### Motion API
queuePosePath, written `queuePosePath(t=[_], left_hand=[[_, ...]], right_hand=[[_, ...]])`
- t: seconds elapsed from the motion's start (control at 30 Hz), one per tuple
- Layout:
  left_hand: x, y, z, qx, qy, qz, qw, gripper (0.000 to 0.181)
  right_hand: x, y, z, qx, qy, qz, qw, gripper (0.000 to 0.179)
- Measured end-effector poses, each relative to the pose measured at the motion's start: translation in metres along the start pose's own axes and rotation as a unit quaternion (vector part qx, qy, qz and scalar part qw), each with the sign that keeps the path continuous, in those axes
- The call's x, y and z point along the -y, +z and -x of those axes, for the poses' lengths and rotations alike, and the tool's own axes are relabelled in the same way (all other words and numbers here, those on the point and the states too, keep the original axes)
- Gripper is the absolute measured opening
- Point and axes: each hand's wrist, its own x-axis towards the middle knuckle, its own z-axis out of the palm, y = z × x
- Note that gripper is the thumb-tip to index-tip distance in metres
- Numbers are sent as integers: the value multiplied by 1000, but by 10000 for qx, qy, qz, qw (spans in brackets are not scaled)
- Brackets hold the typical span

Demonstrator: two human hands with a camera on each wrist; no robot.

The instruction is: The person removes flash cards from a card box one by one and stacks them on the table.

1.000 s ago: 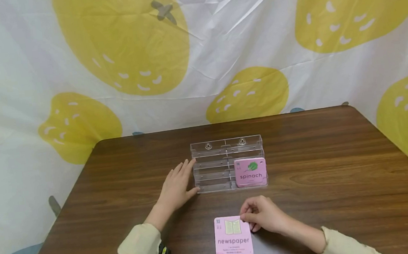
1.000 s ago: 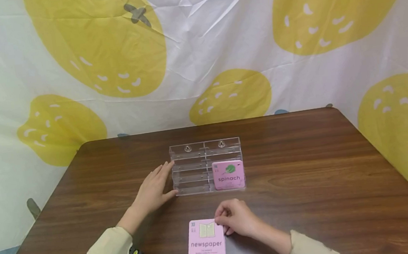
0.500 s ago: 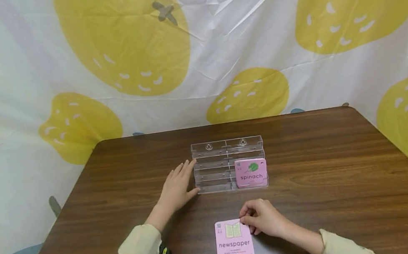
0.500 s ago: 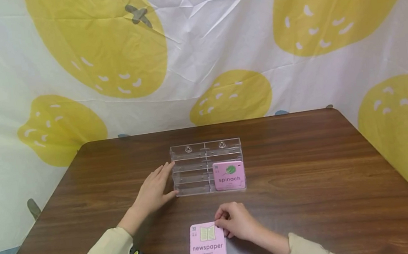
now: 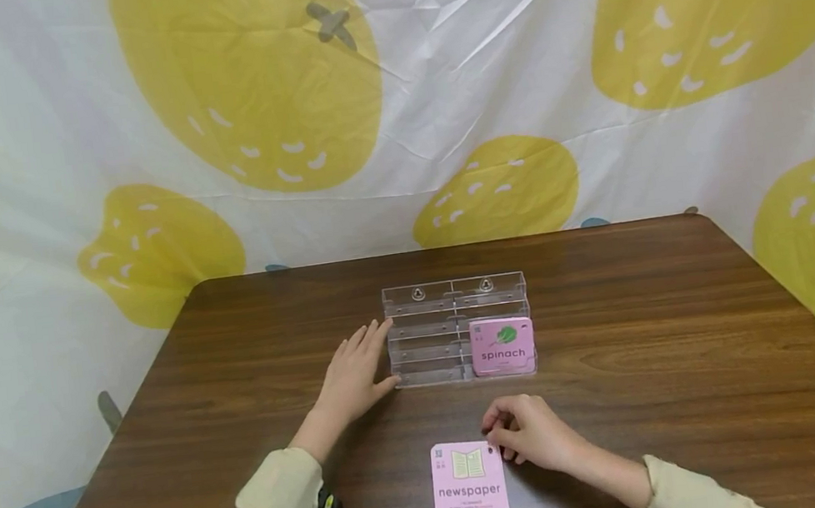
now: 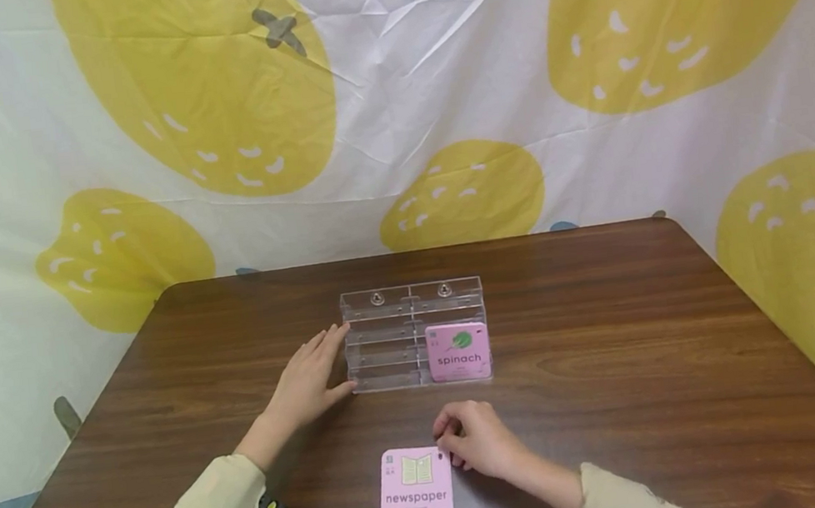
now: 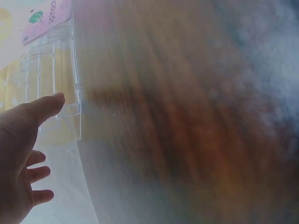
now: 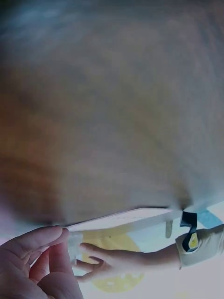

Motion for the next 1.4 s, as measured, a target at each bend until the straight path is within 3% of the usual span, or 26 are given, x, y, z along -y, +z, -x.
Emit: queuePosePath(t=[0.33, 0.77, 1.03, 1.4], left_hand=[[0, 0, -1, -13, 0, 30, 10000, 83], [-1, -1, 0, -19, 19, 0, 10000, 83], [0, -2, 0, -11, 55, -76, 10000, 83], [1, -1, -1, 23, 44, -32, 10000, 84]], right_hand=[[10, -29, -1, -418, -164, 142, 9989, 14], [3, -58, -13, -703, -161, 575, 9957, 12], [0, -72, -24, -1246, -498, 1474, 9799, 11], [-1, -90, -32, -1635, -363, 1605, 9727, 21]])
